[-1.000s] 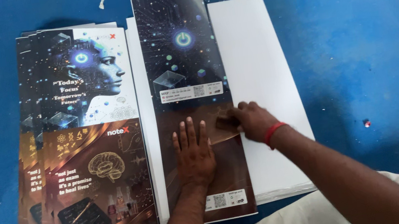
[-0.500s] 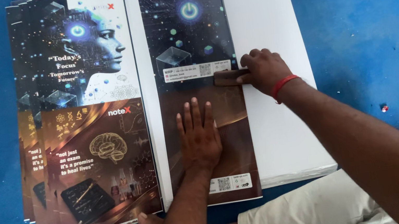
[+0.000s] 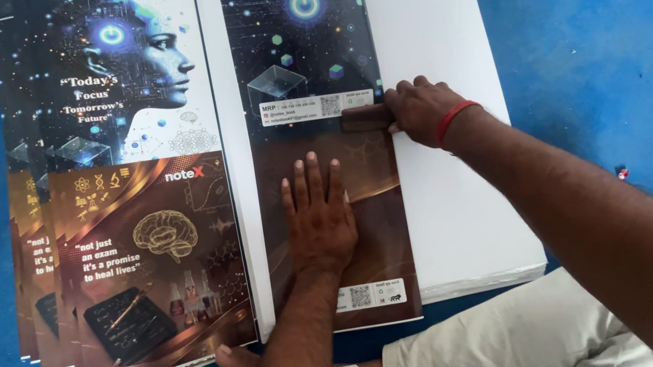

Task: The person places a printed cover sheet onto a stack of white paper, folds it over, and uses a wooden block to press the spine. The person repeats this process for multiple notebooks.

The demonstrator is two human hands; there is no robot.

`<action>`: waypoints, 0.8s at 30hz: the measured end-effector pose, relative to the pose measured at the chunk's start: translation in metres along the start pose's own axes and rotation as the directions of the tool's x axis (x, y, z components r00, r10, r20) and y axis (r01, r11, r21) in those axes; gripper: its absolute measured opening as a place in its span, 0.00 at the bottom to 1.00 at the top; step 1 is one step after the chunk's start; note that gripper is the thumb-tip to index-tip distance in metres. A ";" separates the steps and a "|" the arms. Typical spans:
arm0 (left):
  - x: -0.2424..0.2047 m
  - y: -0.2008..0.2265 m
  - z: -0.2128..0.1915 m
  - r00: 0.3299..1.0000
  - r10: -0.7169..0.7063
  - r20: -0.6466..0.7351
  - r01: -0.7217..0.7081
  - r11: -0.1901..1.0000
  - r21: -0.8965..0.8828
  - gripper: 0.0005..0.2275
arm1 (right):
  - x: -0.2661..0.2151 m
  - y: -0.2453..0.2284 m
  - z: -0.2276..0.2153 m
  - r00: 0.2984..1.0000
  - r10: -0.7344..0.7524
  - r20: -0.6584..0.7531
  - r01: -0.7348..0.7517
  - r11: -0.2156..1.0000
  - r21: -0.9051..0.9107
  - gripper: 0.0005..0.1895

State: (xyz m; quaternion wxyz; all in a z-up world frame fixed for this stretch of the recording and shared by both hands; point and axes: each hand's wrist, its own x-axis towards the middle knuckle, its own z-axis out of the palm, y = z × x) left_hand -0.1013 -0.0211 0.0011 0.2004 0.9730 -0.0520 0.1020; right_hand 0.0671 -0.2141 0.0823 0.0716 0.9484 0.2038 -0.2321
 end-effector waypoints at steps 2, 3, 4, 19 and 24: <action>0.000 -0.001 -0.001 1.000 -0.008 0.009 0.008 1.000 0.001 0.24 | 0.001 -0.003 -0.004 1.000 -0.005 0.012 0.005 1.000 -0.010 0.21; 0.001 0.000 -0.001 1.000 -0.012 0.018 0.012 1.000 0.005 0.24 | 0.000 -0.002 -0.004 1.000 -0.002 0.007 0.002 1.000 -0.003 0.21; 0.000 0.000 -0.001 1.000 -0.016 0.027 0.016 1.000 0.009 0.24 | 0.001 -0.002 -0.004 1.000 0.001 0.002 -0.001 1.000 0.004 0.21; 0.001 0.001 -0.006 0.999 -0.016 0.033 0.016 1.000 -0.011 0.23 | 0.030 0.004 -0.005 0.997 0.044 -0.065 -0.045 0.999 -0.013 0.20; 0.001 0.001 -0.004 0.999 -0.009 0.033 0.008 0.999 0.031 0.23 | 0.034 0.004 -0.012 0.996 0.076 -0.046 -0.077 0.997 -0.004 0.21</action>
